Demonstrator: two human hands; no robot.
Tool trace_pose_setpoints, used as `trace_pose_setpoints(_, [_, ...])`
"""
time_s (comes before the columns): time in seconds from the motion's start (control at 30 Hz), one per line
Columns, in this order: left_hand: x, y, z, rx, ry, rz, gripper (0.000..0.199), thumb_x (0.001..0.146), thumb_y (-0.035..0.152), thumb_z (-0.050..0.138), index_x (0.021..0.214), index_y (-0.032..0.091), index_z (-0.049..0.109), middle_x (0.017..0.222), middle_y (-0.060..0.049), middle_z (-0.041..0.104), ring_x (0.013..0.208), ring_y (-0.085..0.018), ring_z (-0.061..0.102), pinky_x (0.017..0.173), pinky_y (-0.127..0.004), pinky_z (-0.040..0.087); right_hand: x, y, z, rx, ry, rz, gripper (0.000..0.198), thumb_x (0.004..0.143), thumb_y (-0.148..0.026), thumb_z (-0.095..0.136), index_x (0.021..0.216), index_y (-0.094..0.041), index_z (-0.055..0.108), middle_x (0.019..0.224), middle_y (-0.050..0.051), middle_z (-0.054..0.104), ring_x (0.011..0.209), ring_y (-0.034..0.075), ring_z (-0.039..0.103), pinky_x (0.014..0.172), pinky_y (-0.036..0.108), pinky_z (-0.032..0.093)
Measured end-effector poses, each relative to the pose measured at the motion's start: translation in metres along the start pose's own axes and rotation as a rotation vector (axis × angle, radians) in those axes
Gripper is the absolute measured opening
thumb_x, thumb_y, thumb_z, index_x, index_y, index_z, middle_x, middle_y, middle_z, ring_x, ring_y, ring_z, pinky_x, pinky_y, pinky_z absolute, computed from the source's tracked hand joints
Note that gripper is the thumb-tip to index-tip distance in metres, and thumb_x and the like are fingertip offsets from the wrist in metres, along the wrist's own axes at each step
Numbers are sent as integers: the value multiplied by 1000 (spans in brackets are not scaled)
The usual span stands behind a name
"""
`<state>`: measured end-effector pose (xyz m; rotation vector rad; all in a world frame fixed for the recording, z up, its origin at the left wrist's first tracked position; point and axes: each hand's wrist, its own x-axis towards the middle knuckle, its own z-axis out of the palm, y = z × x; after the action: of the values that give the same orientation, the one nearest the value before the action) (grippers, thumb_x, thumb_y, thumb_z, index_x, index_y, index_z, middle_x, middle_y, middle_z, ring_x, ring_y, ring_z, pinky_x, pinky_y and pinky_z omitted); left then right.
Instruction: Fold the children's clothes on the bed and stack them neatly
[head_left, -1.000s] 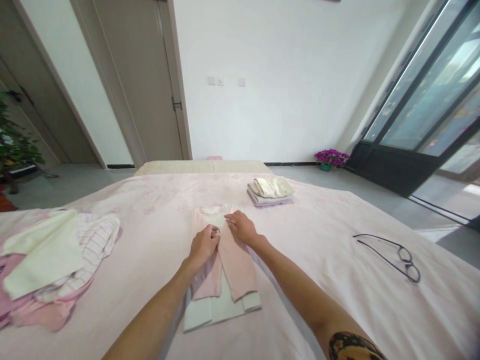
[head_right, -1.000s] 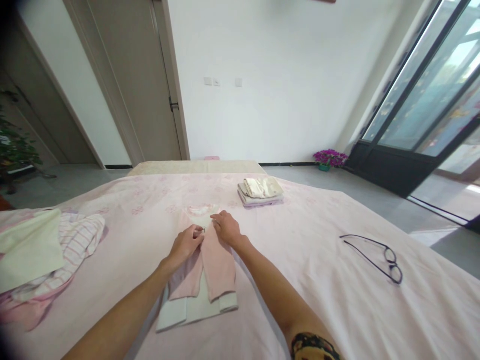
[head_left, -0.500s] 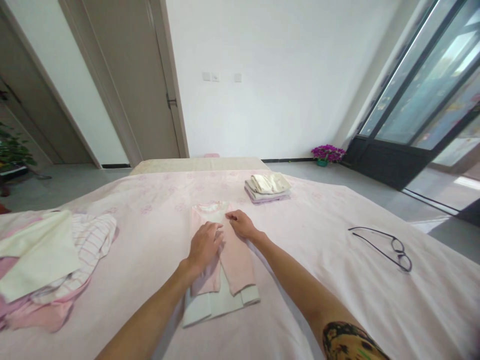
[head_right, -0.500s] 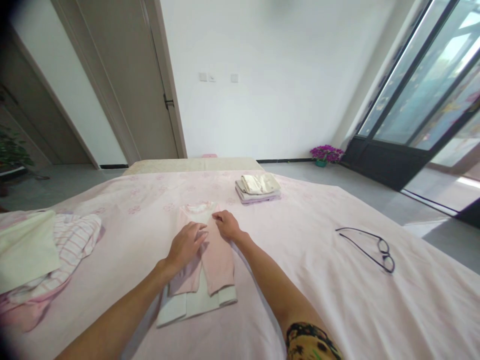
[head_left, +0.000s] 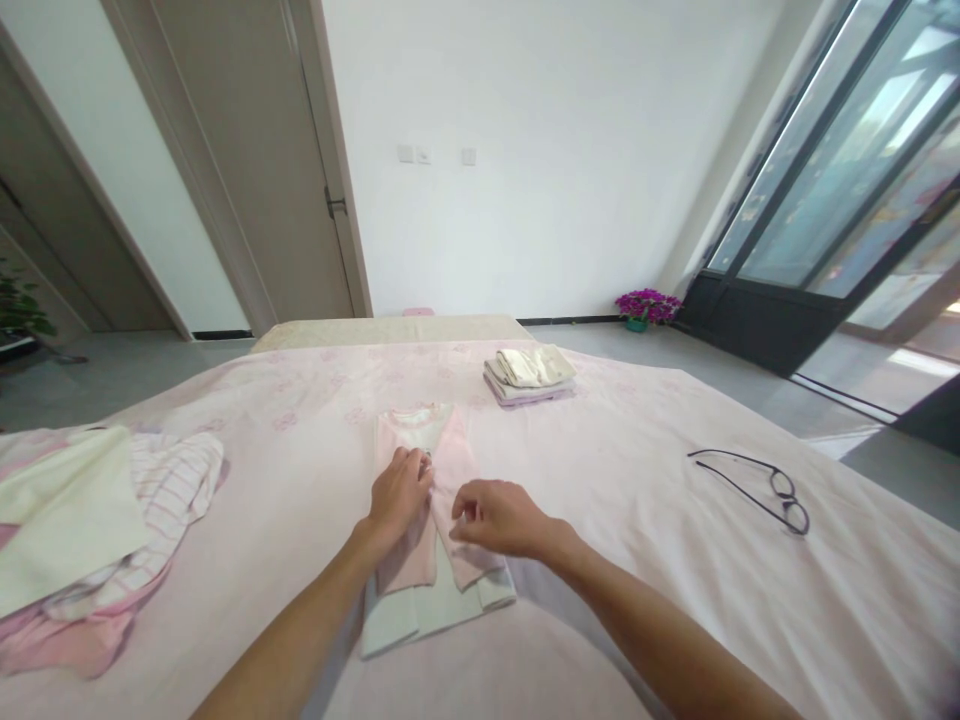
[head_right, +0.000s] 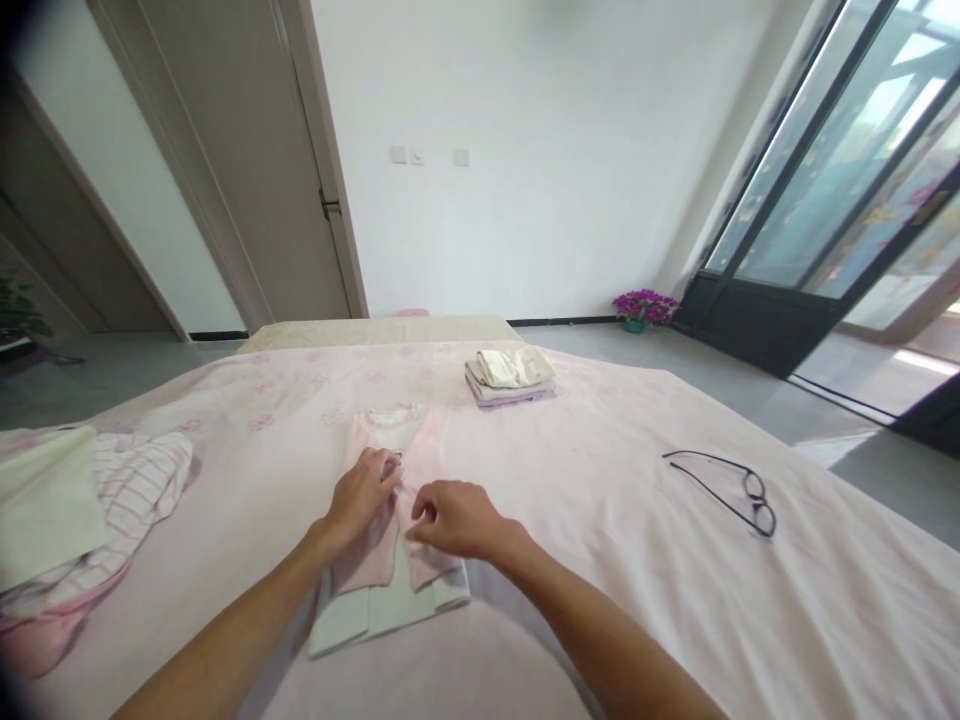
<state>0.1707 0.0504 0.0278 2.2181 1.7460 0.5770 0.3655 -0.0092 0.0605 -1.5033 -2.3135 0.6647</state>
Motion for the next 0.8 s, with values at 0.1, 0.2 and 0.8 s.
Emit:
trace_pose_setpoints(0.1, [8, 4, 0, 96, 3, -7, 18, 94, 34, 50, 101, 20, 59, 107, -6, 60, 94, -17, 61, 78, -26, 42, -25, -24, 7, -187, -101, -150, 36, 68, -47, 76, 98, -29, 68, 95, 4, 69, 83, 22, 61, 64, 28, 37])
trace_pose_setpoints(0.2, [16, 7, 0, 173, -38, -14, 15, 93, 32, 52, 97, 20, 61, 104, -5, 62, 93, -17, 62, 78, -26, 42, -33, -30, 16, -309, -122, -179, 27, 75, -29, 66, 103, -26, 66, 98, 8, 68, 85, 24, 61, 62, 29, 37])
trace_pose_setpoints(0.8, [23, 5, 3, 261, 35, 95, 24, 88, 17, 49, 108, 19, 62, 110, -9, 64, 100, -22, 61, 86, -33, 45, -36, -34, 28, -232, -101, -327, 26, 76, -20, 56, 100, -23, 66, 95, 4, 67, 83, 19, 60, 70, 28, 39])
